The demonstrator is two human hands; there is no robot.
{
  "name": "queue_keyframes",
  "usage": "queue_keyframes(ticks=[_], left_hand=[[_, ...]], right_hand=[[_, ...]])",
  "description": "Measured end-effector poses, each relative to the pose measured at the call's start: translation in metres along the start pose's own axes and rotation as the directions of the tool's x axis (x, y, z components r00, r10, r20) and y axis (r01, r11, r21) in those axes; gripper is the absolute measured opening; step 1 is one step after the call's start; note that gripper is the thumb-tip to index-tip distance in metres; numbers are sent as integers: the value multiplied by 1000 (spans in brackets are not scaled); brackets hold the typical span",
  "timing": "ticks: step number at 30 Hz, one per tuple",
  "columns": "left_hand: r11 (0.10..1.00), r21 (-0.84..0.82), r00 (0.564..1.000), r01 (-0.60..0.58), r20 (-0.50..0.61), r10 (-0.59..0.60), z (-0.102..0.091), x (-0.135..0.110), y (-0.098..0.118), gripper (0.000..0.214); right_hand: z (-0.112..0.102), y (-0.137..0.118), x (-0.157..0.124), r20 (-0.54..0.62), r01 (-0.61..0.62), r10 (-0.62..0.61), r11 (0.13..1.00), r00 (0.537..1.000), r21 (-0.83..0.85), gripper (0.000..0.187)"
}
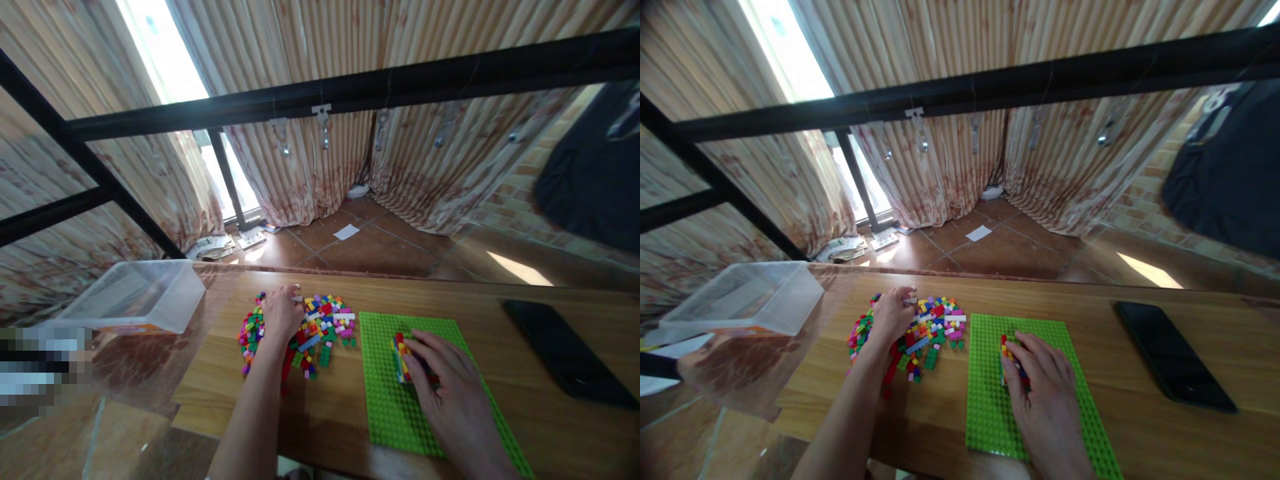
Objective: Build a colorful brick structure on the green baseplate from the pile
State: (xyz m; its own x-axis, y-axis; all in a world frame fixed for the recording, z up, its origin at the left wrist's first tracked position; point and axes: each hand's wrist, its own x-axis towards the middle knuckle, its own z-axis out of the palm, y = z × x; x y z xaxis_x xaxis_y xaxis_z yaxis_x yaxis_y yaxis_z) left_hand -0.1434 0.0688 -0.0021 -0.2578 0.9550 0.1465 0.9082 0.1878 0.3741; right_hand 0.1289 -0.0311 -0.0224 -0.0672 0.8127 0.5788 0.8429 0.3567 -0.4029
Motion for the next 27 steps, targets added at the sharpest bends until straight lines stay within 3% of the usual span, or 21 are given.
queue_keyframes(ticks=[9, 12, 14, 16, 19, 23, 27], left_hand=[[989, -139, 998, -55, -32, 51, -10, -4, -3, 38], [950, -295, 994, -105, -65, 90, -19, -5, 0, 29], [835, -538, 993, -119, -61, 102, -21, -9, 9, 23], [632, -772, 994, -70, 0, 110, -18, -18, 24, 24], [430, -901, 979, 57, 135, 153, -9, -39, 53, 28], [358, -915, 940, 186, 272, 207, 3, -67, 89, 30], [371, -896, 911, 243, 343, 230, 2, -82, 106, 29]], right_hand=[[1, 0, -1, 14, -35, 35, 999, 999, 38, 29], [-1, -3, -1, 16, -79, 78, 994, 997, 74, 28], [-4, -5, 2, 12, -152, 151, 979, 988, 133, 26], [-9, -6, 5, -15, -246, 256, 944, 967, 221, 26], [-16, -3, 12, -72, -364, 410, 867, 909, 339, 28], [-21, 5, 20, -80, -464, 542, 779, 836, 422, 32], [-20, 11, 21, -27, -485, 574, 715, 818, 503, 31]])
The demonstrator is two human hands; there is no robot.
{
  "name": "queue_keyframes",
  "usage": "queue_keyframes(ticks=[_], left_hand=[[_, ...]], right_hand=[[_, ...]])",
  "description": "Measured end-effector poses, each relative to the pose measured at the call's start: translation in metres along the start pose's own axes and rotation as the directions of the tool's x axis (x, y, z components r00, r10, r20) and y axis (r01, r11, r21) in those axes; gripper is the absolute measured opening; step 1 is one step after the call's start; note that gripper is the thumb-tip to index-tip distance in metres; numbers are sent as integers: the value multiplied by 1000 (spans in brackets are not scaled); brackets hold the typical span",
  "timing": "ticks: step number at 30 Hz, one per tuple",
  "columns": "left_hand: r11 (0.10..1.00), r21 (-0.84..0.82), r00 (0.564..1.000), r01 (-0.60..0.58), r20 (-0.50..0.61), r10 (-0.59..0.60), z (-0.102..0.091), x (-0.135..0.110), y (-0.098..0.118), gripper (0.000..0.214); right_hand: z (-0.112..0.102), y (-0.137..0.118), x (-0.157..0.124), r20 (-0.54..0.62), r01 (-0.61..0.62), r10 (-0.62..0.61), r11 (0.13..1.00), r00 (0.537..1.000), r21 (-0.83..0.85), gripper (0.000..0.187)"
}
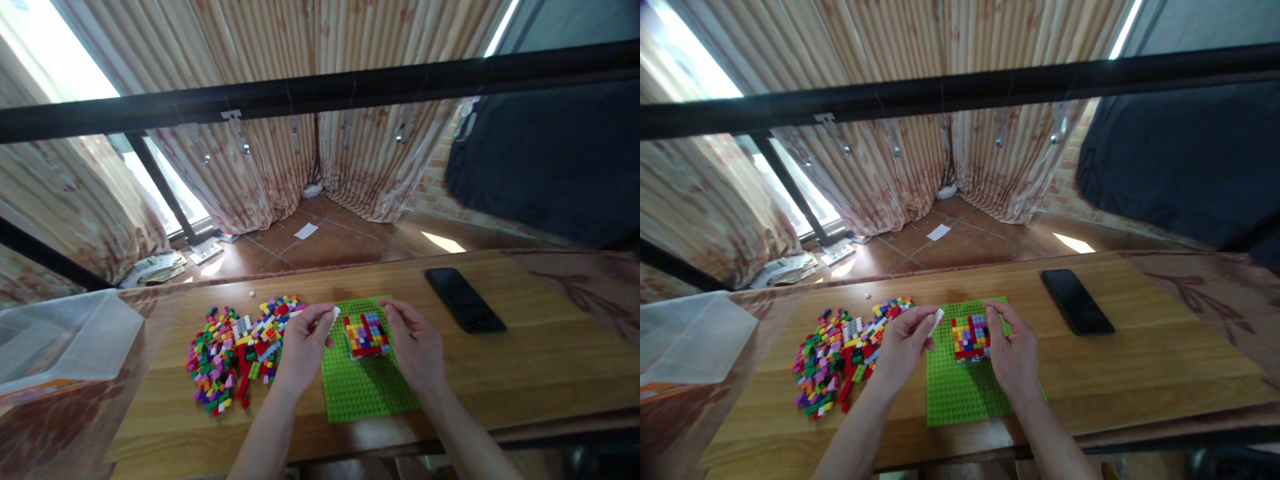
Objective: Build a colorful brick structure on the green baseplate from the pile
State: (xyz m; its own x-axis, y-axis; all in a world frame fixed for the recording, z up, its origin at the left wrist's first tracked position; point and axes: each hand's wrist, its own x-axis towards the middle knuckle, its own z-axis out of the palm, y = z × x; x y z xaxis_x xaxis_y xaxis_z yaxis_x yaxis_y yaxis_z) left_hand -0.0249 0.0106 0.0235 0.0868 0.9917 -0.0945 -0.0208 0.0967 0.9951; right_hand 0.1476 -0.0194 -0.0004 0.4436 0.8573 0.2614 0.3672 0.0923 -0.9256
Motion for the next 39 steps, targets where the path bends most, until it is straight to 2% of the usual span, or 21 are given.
queue_keyframes(ticks=[5, 9, 11, 15, 19, 22, 29, 39], left_hand=[[999, -7, 997, 51, 64, -50, 10, -3, 5, 30], [992, -71, 985, 101, 145, -90, 20, -3, 2, 31], [985, -115, 982, 128, 156, -109, 24, -2, 0, 31], [978, -158, 985, 137, 130, -117, 29, 2, -3, 30], [998, -29, 998, 53, -25, -54, 28, 11, -7, 24], [999, 35, 996, 24, -92, -20, 26, 17, -11, 20], [999, 43, 998, 32, -51, -30, 28, 21, -18, 22], [998, 66, 999, 6, 41, -8, 31, 21, -24, 24]], right_hand=[[-1, -1, -1, 172, 58, -69, 996, 983, 66, 28], [-5, -7, -2, 346, 159, -164, 986, 924, 43, 27], [-8, -8, -1, 379, 189, -186, 982, 906, 29, 24], [-12, -3, 5, 342, 220, -207, 976, 917, 2, 20], [-11, 6, 14, 250, 179, -158, 982, 955, -63, 21], [-8, 11, 20, 267, 156, -130, 985, 955, -76, 21], [-3, 14, 26, 386, 22, -8, 999, 923, -30, 21], [-2, 9, 26, 396, -14, 16, 1000, 918, -9, 21]])
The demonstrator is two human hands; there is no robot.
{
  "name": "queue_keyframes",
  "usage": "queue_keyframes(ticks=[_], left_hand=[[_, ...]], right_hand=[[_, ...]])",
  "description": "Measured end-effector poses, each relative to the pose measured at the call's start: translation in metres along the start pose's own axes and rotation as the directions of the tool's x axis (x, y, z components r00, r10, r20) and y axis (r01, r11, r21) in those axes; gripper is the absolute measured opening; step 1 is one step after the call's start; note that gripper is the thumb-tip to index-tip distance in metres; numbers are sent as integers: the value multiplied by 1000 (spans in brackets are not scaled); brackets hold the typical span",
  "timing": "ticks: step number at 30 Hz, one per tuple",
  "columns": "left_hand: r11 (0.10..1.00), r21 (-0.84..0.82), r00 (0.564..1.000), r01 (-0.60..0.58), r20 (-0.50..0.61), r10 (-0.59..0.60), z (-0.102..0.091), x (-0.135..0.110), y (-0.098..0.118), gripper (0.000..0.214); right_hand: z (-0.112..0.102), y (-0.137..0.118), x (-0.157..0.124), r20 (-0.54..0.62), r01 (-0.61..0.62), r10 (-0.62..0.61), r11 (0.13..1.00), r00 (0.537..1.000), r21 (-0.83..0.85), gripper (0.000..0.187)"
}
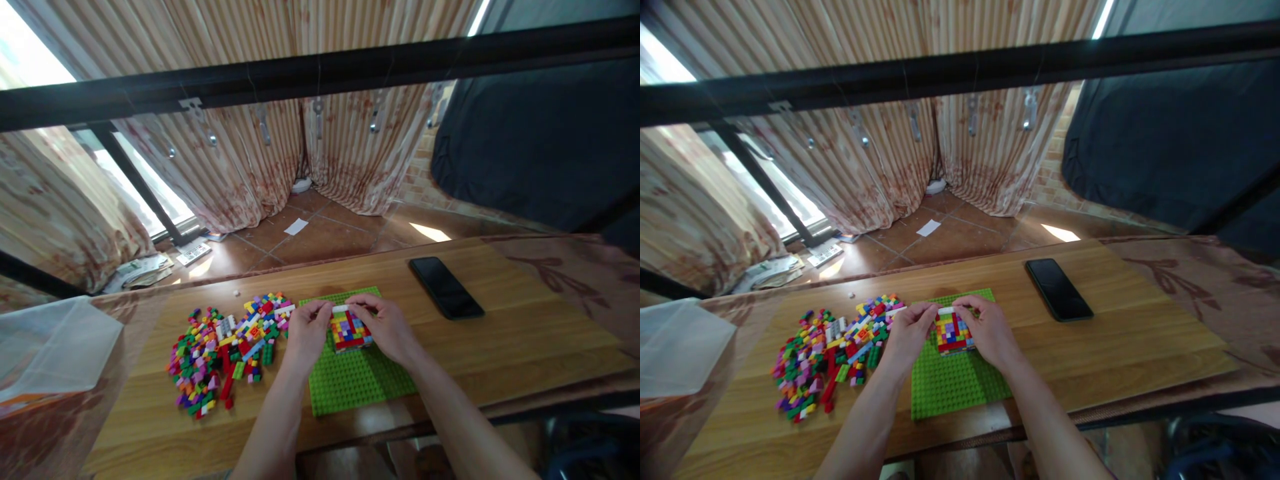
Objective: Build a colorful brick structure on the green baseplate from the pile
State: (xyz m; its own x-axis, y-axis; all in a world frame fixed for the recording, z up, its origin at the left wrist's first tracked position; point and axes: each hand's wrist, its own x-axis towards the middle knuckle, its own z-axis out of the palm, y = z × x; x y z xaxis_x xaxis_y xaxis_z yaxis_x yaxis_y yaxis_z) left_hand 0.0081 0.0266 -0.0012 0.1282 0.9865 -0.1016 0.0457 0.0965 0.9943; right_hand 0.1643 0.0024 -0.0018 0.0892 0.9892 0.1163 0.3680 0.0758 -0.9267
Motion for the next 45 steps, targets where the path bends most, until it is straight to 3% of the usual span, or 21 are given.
queue_keyframes(ticks=[5, 9, 15, 24, 33, 45], left_hand=[[1000, 6, 1000, 17, 15, -17, 0, -2, 2, 25], [999, 40, 1000, -4, 21, 3, 0, -1, 2, 26], [1000, 23, 1000, -17, 13, 16, 1, 0, 0, 26], [1000, 8, 1000, -5, 17, 4, 1, 0, 1, 24], [1000, 2, 1000, -16, 20, 16, 1, 0, 1, 23], [997, 77, 999, -29, 38, 26, -3, 2, -3, 24]], right_hand=[[0, 3, 1, 27, -6, 6, 1000, 1000, 18, 21], [2, 7, 3, 25, -67, 64, 987, 998, 147, 21], [1, 5, 4, 51, -205, 202, 892, 978, 404, 27], [-1, 6, 6, 77, -270, 273, 800, 959, 535, 35], [3, 7, 6, 11, -249, 275, 851, 961, 463, 34], [2, 1, 4, -61, -148, 167, 959, 984, 243, 25]])
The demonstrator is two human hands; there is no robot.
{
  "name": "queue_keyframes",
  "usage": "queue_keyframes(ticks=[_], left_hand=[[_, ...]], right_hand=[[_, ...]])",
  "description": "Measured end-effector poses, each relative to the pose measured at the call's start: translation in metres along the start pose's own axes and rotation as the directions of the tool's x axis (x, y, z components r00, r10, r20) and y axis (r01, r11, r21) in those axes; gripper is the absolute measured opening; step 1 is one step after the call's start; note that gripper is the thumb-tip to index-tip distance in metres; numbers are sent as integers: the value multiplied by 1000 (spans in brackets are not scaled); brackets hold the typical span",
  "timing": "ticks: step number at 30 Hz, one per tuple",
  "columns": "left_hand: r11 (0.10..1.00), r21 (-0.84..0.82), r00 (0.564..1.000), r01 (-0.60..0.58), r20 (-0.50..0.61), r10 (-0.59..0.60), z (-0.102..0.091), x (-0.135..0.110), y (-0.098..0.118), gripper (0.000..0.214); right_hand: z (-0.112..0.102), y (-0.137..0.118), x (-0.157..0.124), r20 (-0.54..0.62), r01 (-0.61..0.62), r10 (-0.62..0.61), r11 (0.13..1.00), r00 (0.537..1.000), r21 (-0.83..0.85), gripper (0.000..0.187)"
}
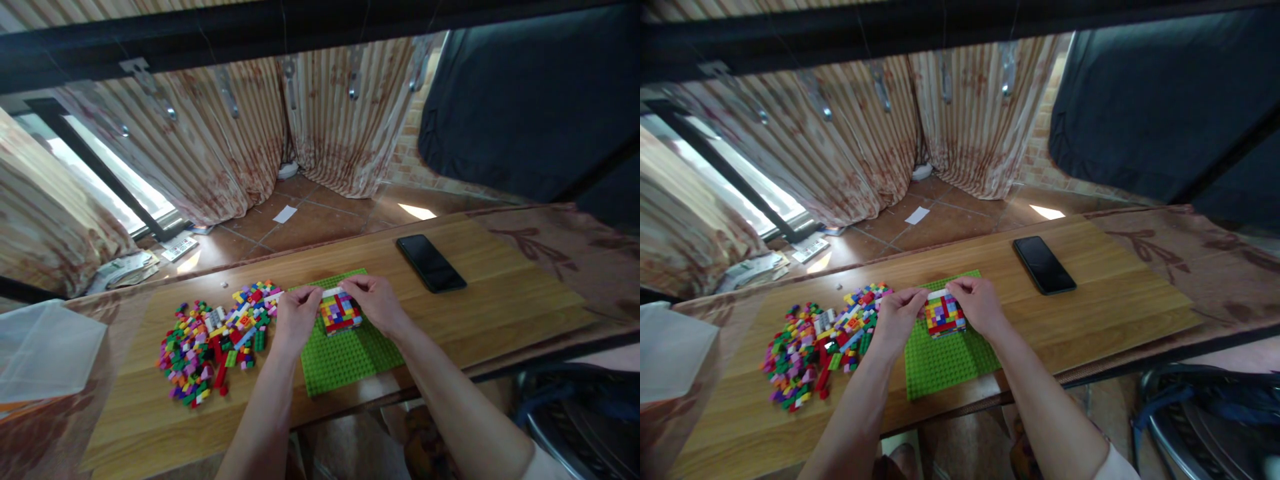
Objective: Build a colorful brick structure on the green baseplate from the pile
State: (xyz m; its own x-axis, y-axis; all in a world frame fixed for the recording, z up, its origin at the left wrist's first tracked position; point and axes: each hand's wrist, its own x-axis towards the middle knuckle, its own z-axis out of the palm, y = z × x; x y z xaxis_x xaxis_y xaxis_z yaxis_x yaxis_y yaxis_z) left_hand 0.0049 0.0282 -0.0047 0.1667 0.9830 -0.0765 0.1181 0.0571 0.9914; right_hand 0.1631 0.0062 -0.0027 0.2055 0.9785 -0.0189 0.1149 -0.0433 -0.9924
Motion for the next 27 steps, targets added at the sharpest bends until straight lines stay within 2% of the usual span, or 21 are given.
queue_keyframes(ticks=[12, 20, 27], left_hand=[[999, -36, 999, -39, 1, 40, 3, -5, 5, 24], [996, -92, 999, 3, -54, -8, 4, -5, 3, 20], [993, -114, 996, -9, -91, -1, 6, -2, 1, 15]], right_hand=[[-3, -1, -3, 25, 43, -42, 998, 999, -50, 25], [-3, 0, -3, 35, 49, -47, 997, 998, -65, 26], [-2, 5, -3, 36, 41, -38, 997, 999, -73, 29]])
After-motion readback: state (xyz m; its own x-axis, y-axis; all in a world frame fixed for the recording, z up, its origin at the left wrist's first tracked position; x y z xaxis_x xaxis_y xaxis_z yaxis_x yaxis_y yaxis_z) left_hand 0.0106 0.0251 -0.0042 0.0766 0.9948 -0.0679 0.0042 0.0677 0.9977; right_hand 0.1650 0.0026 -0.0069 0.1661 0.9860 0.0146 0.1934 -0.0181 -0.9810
